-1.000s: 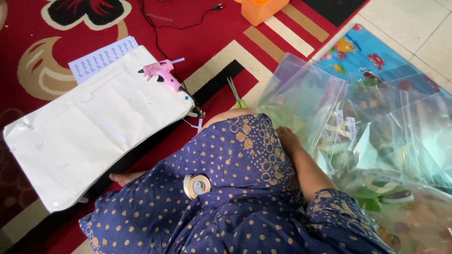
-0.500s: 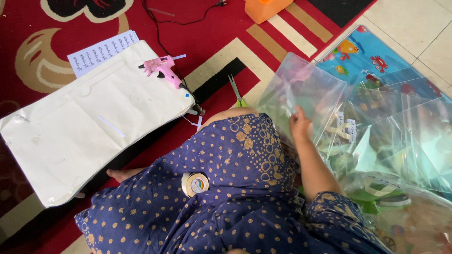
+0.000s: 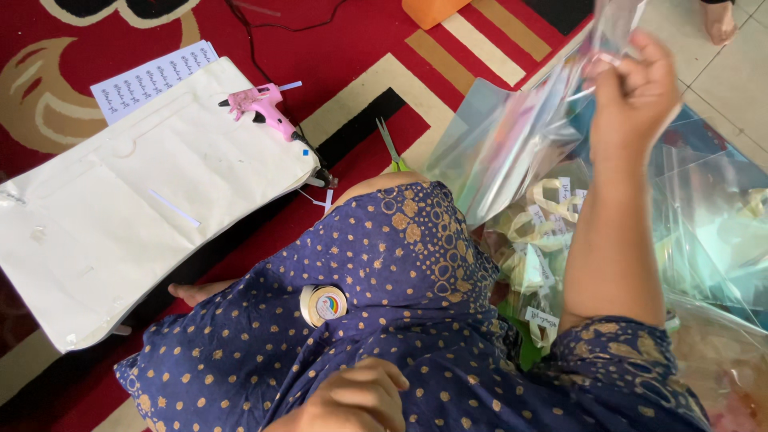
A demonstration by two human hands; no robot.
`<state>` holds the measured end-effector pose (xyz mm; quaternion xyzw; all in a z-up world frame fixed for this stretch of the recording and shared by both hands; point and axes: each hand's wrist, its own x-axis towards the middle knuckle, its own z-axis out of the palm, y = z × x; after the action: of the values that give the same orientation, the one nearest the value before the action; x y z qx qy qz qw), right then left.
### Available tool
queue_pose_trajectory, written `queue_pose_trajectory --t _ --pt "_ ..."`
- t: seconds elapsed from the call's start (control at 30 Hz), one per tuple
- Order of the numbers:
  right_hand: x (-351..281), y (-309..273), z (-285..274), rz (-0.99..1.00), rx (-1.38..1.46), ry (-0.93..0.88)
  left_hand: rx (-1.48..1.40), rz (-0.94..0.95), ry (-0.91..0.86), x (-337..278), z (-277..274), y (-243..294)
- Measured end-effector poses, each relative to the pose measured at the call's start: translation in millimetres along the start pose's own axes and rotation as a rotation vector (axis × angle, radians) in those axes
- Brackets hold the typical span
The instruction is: The person applies adhesive from a glue gun to a small paper label and presses it onto a plastic bag, then picks up and sorts multiple clear plastic bags on the floor.
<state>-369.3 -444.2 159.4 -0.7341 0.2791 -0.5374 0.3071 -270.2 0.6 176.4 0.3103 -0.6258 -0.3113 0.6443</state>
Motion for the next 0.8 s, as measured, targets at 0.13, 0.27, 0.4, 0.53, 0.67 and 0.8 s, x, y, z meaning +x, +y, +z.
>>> queue_pose_trajectory --t 0.13,0.27,0.4,0.53,0.67,0.8 --pt "20.5 -33.7 -5.5 -0.282 0.256 -0.076 0.031 -0.040 0.088 -1.9 -4.5 -3.8" --pt "25.0 -87.5 12.8 -0.402 0.278 -0.130 0.153 -0.045 0.137 -6.8 -2.9 -7.5" --pt "7.8 -138.1 52.0 -0.473 0.502 -0.200 0.322 -0.199 0.284 -7.7 0.5 -17.4" --pt "-53.0 -212.3 91.5 -0.449 0.360 -0.318 0.249 -0.365 0.391 -13.1 -0.6 -41.6" --pt "-109.9 -239.9 136.4 -0.634 0.517 -0.581 0.190 -0.354 0.470 -36.0 -1.7 -69.5" --pt "-176.8 -249.9 177.8 -0.914 0.516 -0.683 0.014 -0.165 0.919 -92.1 -5.2 -106.4"
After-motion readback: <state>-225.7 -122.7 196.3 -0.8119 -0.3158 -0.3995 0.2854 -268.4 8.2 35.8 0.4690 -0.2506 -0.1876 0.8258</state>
